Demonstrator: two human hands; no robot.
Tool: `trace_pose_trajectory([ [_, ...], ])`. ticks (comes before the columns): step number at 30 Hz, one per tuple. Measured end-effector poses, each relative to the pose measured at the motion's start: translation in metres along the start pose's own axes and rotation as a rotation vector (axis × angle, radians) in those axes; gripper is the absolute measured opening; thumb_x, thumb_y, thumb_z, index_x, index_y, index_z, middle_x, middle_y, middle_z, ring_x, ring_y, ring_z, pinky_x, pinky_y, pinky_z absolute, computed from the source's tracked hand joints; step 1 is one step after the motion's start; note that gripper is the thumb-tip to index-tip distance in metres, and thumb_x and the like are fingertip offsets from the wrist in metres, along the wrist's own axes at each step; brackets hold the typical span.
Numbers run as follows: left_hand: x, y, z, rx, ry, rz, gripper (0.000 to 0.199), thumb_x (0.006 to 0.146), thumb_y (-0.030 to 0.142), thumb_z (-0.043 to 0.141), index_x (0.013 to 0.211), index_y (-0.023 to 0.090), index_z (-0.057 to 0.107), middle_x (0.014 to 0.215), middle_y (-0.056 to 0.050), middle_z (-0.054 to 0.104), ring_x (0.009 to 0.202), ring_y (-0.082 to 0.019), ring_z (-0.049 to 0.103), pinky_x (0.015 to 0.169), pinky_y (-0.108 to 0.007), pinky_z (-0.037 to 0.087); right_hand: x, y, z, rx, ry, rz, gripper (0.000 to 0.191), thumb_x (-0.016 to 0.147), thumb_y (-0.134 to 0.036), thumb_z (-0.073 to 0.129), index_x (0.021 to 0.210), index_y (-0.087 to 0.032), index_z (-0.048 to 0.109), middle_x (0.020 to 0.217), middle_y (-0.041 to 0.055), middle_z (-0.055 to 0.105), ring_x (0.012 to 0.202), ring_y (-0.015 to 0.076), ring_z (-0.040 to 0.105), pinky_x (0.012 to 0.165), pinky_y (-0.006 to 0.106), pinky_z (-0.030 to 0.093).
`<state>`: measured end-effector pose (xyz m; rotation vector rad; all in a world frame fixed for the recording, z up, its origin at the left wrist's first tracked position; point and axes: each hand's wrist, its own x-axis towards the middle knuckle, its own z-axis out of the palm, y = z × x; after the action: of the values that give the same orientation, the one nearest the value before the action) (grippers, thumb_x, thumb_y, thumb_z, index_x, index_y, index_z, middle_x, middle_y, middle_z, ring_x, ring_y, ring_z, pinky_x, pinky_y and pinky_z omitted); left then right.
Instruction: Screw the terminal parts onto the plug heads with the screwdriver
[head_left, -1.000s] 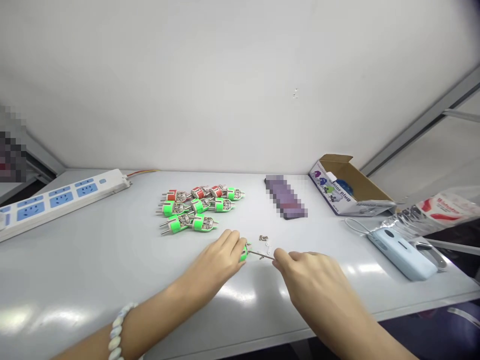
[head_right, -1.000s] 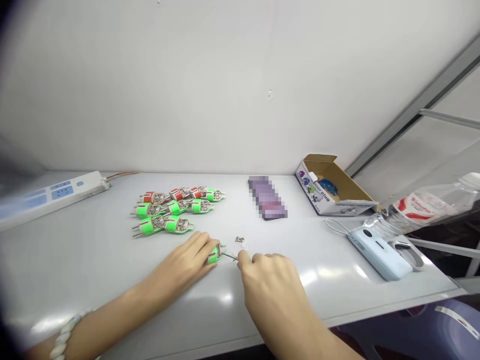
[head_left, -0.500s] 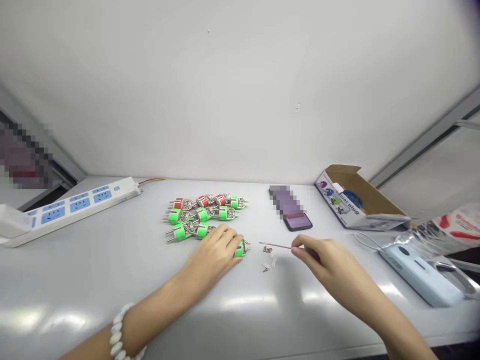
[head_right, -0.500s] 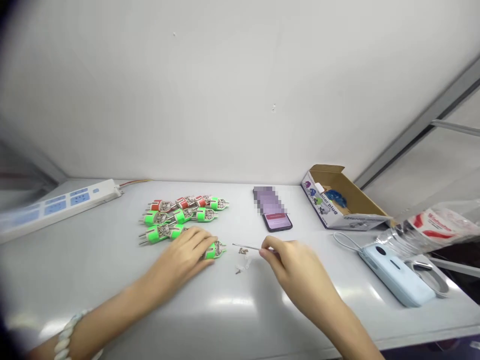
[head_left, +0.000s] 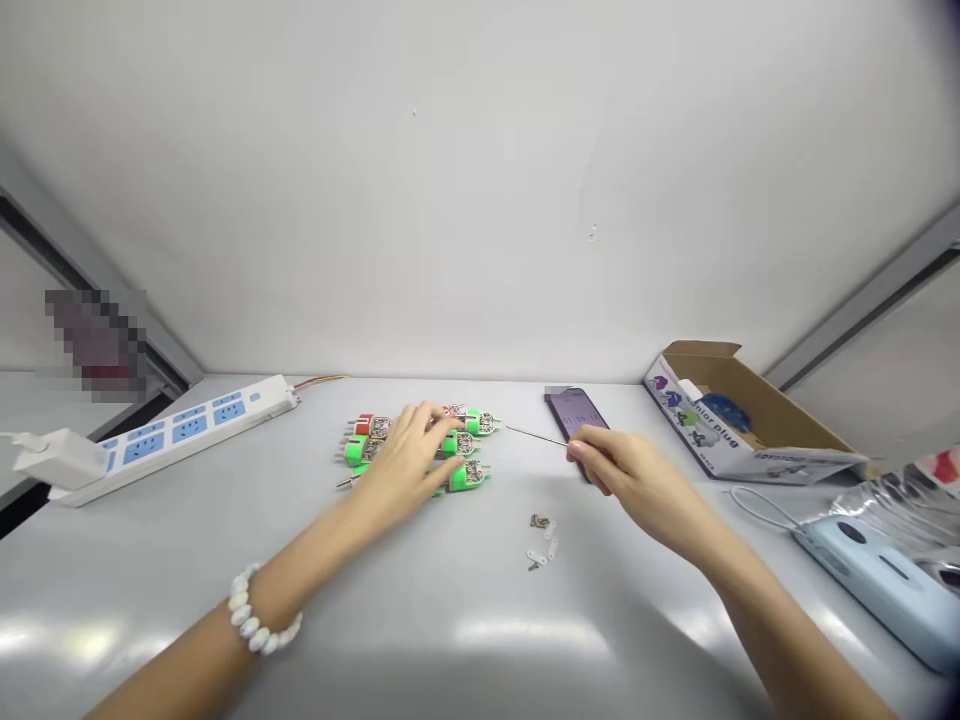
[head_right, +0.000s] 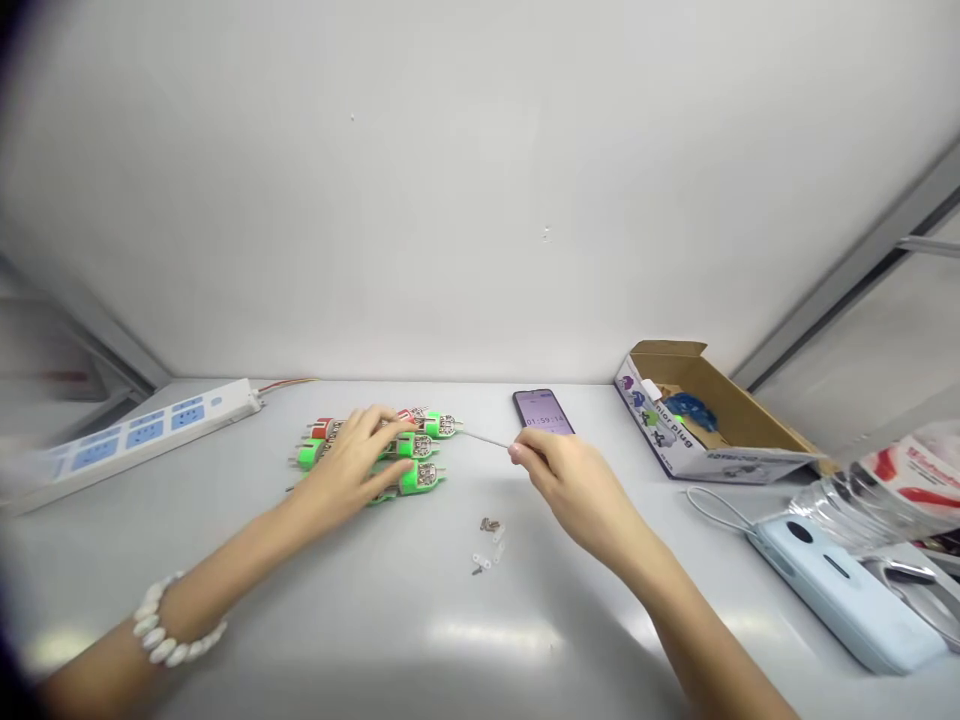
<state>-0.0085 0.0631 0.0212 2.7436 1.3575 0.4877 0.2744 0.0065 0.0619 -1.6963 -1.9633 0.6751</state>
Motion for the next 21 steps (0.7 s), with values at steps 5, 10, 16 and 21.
trace_pose_trajectory([
  [5, 0.017, -0.017, -0.011, 0.057, -0.094, 0.015, 0.024, 0.096, 0.018, 0.053, 0.117, 0.017, 0.065, 0.116, -0.011, 0.056, 0.103, -0.029, 0.051, 0.088, -0.044, 0.047, -0.003, 0.009, 0.008, 0.074, -0.059, -0.014, 0.029, 0.105, -0.032, 0.029, 0.082, -0.024, 0.046, 0.077, -0.0014, 0.059, 0.067, 0.0166, 0.052, 0.061, 0.027, 0.038],
  [10, 0.028, -0.023, -0.012, 0.071, -0.191, 0.074, 0.014, 0.092, 0.018, 0.058, 0.102, 0.018, 0.068, 0.11, -0.009, 0.058, 0.102, -0.028, 0.052, 0.089, -0.041, 0.045, -0.004, 0.013, 0.015, 0.05, -0.144, -0.081, 0.019, 0.1, -0.022, 0.037, 0.086, -0.023, 0.05, 0.079, -0.0016, 0.058, 0.069, 0.0166, 0.051, 0.063, 0.027, 0.038],
  [16, 0.035, -0.025, -0.014, 0.081, -0.226, 0.101, 0.02, 0.095, 0.027, 0.053, 0.097, 0.018, 0.07, 0.107, -0.009, 0.06, 0.101, -0.028, 0.053, 0.086, -0.04, 0.045, -0.006, 0.017, 0.03, -0.085, -0.213, -0.067, 0.007, 0.083, -0.021, 0.07, 0.083, -0.018, 0.064, 0.082, 0.0014, 0.064, 0.074, 0.0176, 0.058, 0.064, 0.026, 0.035],
  [21, 0.039, -0.026, -0.018, 0.076, -0.204, 0.1, 0.021, 0.093, 0.03, 0.052, 0.094, 0.019, 0.069, 0.105, -0.008, 0.061, 0.1, -0.027, 0.053, 0.087, -0.041, 0.046, -0.011, 0.017, 0.035, -0.024, -0.28, -0.207, 0.012, 0.084, -0.009, 0.068, 0.09, -0.018, 0.072, 0.089, 0.0011, 0.067, 0.077, 0.0154, 0.061, 0.07, 0.025, 0.041],
])
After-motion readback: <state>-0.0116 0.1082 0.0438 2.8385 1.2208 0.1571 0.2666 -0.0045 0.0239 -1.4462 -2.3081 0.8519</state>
